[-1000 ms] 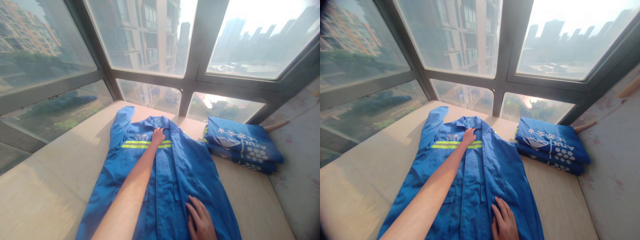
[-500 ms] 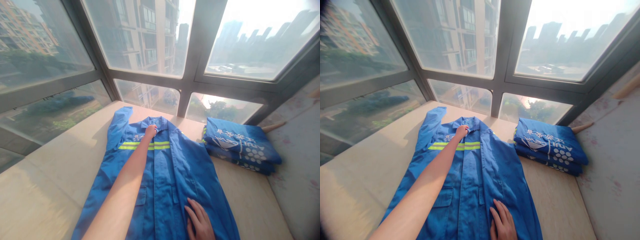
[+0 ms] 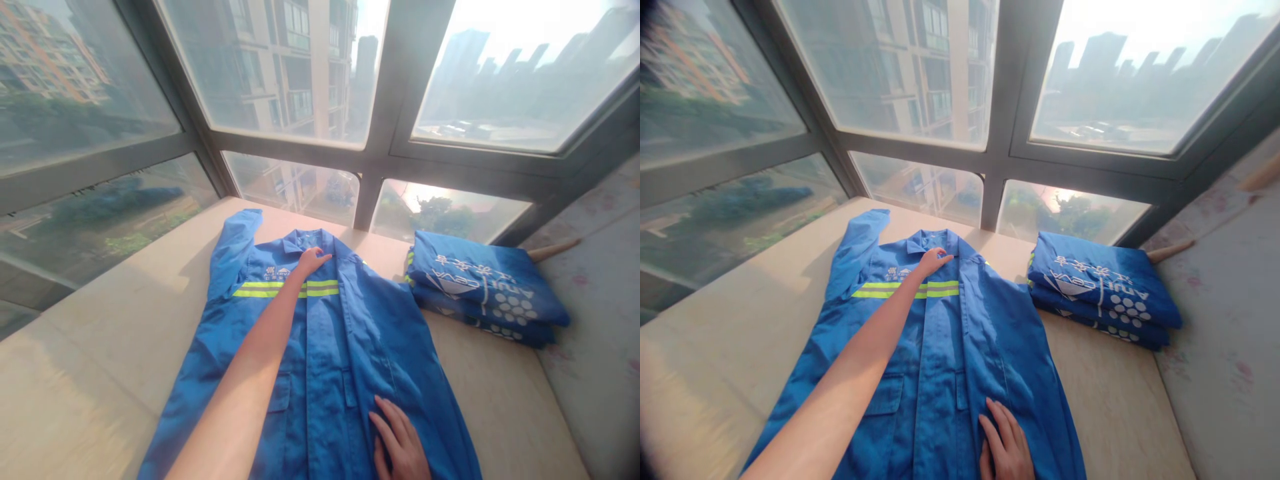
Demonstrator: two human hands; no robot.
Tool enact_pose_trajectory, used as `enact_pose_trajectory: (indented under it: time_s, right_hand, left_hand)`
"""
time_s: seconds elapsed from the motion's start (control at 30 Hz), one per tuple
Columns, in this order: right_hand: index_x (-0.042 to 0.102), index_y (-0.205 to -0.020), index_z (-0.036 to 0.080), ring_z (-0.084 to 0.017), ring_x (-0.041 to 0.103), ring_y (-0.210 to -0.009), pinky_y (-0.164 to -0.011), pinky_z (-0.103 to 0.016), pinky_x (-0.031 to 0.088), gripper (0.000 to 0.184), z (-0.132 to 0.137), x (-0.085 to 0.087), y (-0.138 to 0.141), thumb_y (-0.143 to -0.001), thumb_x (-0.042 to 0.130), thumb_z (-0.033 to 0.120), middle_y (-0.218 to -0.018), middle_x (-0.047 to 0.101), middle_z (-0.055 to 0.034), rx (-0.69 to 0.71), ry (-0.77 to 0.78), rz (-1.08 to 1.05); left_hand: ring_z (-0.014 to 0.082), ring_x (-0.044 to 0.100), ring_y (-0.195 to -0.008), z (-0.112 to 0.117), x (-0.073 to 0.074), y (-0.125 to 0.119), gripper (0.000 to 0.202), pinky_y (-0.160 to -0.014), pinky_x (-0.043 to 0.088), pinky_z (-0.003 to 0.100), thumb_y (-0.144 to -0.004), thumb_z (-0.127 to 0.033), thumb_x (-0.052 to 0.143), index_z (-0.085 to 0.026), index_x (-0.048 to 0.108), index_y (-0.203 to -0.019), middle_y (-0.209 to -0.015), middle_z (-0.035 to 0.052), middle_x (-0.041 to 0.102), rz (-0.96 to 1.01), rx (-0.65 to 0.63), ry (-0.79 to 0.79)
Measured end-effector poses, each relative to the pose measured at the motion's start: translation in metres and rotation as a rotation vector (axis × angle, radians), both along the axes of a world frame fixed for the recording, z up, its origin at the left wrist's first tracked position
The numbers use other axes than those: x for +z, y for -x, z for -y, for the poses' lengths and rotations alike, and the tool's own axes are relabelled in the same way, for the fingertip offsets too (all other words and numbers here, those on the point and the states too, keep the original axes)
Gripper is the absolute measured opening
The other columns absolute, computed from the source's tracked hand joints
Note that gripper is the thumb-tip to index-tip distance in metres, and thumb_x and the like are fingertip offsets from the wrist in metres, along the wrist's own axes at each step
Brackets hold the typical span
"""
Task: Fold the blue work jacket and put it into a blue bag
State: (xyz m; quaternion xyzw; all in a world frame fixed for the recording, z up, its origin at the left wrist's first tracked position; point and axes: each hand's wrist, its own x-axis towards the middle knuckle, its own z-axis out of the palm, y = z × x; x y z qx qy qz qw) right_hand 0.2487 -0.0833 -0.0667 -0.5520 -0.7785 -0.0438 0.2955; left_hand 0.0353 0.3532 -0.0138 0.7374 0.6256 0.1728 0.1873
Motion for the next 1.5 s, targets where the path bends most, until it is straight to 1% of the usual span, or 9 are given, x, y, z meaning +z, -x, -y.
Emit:
enact_pose_trajectory:
  time_s: [0.1,0.2,0.3,0.47,0.7,0.87,1.07,1.27,1.5]
  right_hand:
    - [0.066,-0.119,0.024,-0.025,0.064,-0.114,-0.087,-0.036,0.059,0.034,0.0,0.0,-0.001,-0.088,0.053,0.02,-0.127,0.066,-0.0071,0.0,0.018,-0.006]
    - [0.067,-0.118,0.025,-0.025,0.064,-0.113,-0.087,-0.035,0.059,0.033,0.0,-0.001,-0.001,-0.088,0.052,0.02,-0.126,0.066,-0.0072,-0.004,0.013,-0.005]
    - [0.067,-0.117,0.024,-0.025,0.064,-0.114,-0.088,-0.036,0.059,0.032,0.001,-0.001,-0.001,-0.088,0.053,0.021,-0.127,0.066,-0.0075,-0.004,0.013,-0.007]
    - [0.066,-0.119,0.025,-0.026,0.063,-0.115,-0.089,-0.037,0.058,0.032,0.002,-0.001,0.0,-0.09,0.052,0.023,-0.129,0.064,-0.0079,-0.006,0.045,-0.029]
    - [0.067,-0.118,0.024,-0.025,0.063,-0.115,-0.088,-0.036,0.058,0.033,0.002,-0.001,0.0,-0.089,0.052,0.02,-0.127,0.065,-0.0076,-0.004,0.031,-0.018]
    - [0.067,-0.118,0.025,-0.025,0.064,-0.114,-0.088,-0.036,0.059,0.033,0.001,0.0,-0.001,-0.088,0.053,0.021,-0.127,0.065,-0.007,-0.001,0.029,-0.022]
    - [0.067,-0.117,0.024,-0.024,0.063,-0.114,-0.087,-0.036,0.059,0.032,0.0,0.001,0.001,-0.089,0.052,0.021,-0.127,0.065,-0.0076,-0.005,0.02,-0.033]
    - [0.067,-0.115,0.023,-0.025,0.064,-0.112,-0.086,-0.036,0.06,0.031,0.0,0.001,0.0,-0.088,0.053,0.02,-0.125,0.066,-0.0079,-0.001,0.013,-0.026]
    - [0.067,-0.116,0.023,-0.024,0.064,-0.113,-0.086,-0.035,0.06,0.032,0.001,-0.001,-0.002,-0.088,0.053,0.019,-0.125,0.066,-0.0079,-0.003,0.023,-0.016]
  left_hand:
    - [0.0203,0.062,-0.103,0.007,0.0,-0.006,0.02,-0.095,0.047,0.036,-0.086,-0.031,0.064,-0.017,0.068,-0.099,-0.105,0.0066,0.07,0.007,0.016,-0.029]
    - [0.0241,0.059,-0.11,0.017,0.001,-0.006,0.018,-0.1,0.043,0.036,-0.087,-0.021,0.055,-0.019,0.069,-0.098,-0.11,0.0108,0.067,0.008,0.131,-0.092]
    - [0.0298,0.057,-0.115,0.027,0.0,-0.001,0.02,-0.101,0.042,0.041,-0.087,-0.023,0.051,-0.017,0.067,-0.099,-0.118,0.0169,0.061,0.008,0.257,-0.131]
    - [0.0283,0.064,-0.101,0.032,-0.01,0.009,0.02,-0.087,0.048,0.039,-0.088,-0.026,0.052,-0.015,0.064,-0.101,-0.104,0.0162,0.065,0.039,0.354,-0.067]
    - [0.0191,0.064,-0.1,0.019,-0.022,0.003,0.035,-0.089,0.049,0.037,-0.087,-0.031,0.063,-0.015,0.059,-0.117,-0.115,0.0083,0.067,0.121,0.261,-0.018]
    - [0.0199,0.063,-0.103,0.017,-0.018,-0.001,0.026,-0.091,0.047,0.033,-0.086,-0.036,0.063,-0.018,0.065,-0.105,-0.109,0.0084,0.069,0.08,0.233,-0.025]
    - [0.0177,0.063,-0.093,0.013,-0.013,0.012,0.032,-0.088,0.05,0.04,-0.094,-0.045,0.054,-0.015,0.065,-0.1,-0.101,0.0058,0.067,-0.009,0.258,-0.015]
    - [0.0227,0.064,-0.098,0.014,-0.011,0.024,0.02,-0.086,0.048,0.034,-0.092,-0.029,0.054,-0.017,0.064,-0.104,-0.101,0.009,0.068,-0.079,0.298,-0.071]
    - [0.028,0.058,-0.107,0.019,-0.01,0.019,0.029,-0.088,0.047,0.036,-0.092,-0.019,0.045,-0.018,0.06,-0.117,-0.116,0.0154,0.06,-0.174,0.237,-0.143]
